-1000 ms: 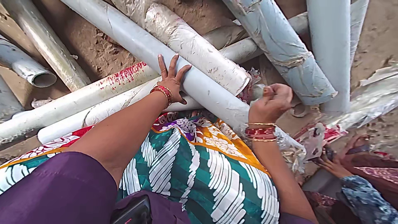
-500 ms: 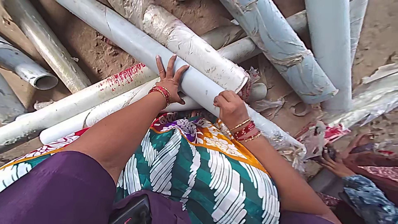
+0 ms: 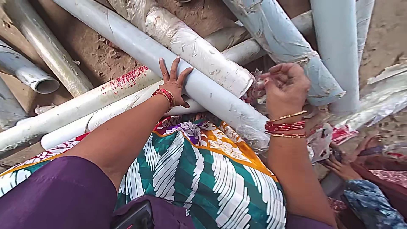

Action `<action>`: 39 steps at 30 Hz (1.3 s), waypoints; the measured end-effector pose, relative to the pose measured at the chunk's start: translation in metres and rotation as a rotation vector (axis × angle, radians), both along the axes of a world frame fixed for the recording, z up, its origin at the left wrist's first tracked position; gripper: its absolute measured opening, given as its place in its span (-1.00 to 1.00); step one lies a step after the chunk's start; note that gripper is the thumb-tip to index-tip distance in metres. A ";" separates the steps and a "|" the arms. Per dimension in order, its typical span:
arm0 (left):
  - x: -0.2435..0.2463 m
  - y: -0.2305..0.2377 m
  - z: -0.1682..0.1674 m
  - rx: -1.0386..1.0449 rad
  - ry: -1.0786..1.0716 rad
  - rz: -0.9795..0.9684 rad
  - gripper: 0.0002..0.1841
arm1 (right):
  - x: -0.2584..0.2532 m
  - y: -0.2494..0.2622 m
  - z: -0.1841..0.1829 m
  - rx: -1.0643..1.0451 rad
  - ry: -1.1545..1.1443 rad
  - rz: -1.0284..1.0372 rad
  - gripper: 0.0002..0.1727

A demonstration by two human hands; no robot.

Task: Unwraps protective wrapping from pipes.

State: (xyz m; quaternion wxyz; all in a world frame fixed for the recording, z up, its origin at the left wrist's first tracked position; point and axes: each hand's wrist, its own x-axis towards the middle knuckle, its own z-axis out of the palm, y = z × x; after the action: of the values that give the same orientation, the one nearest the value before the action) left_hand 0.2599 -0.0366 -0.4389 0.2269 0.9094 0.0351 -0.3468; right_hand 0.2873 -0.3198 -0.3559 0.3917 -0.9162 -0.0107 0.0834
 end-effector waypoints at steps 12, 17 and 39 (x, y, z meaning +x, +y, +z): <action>-0.005 0.000 -0.002 -0.077 -0.062 0.033 0.37 | -0.072 0.010 -0.043 -0.305 -0.278 0.403 -0.81; 0.003 -0.021 0.011 -0.084 -0.056 0.246 0.18 | -0.077 0.008 -0.027 -0.324 -0.116 0.324 -0.87; 0.006 -0.021 0.010 -0.037 -0.053 0.186 0.22 | -0.089 -0.065 0.010 -0.150 -0.171 0.343 -0.71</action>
State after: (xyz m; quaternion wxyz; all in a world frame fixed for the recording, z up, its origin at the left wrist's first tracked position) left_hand 0.2655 -0.0580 -0.4290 0.2756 0.9067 0.1072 -0.3006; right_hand 0.1979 -0.3844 -0.3464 0.2999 -0.9314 -0.1934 0.0711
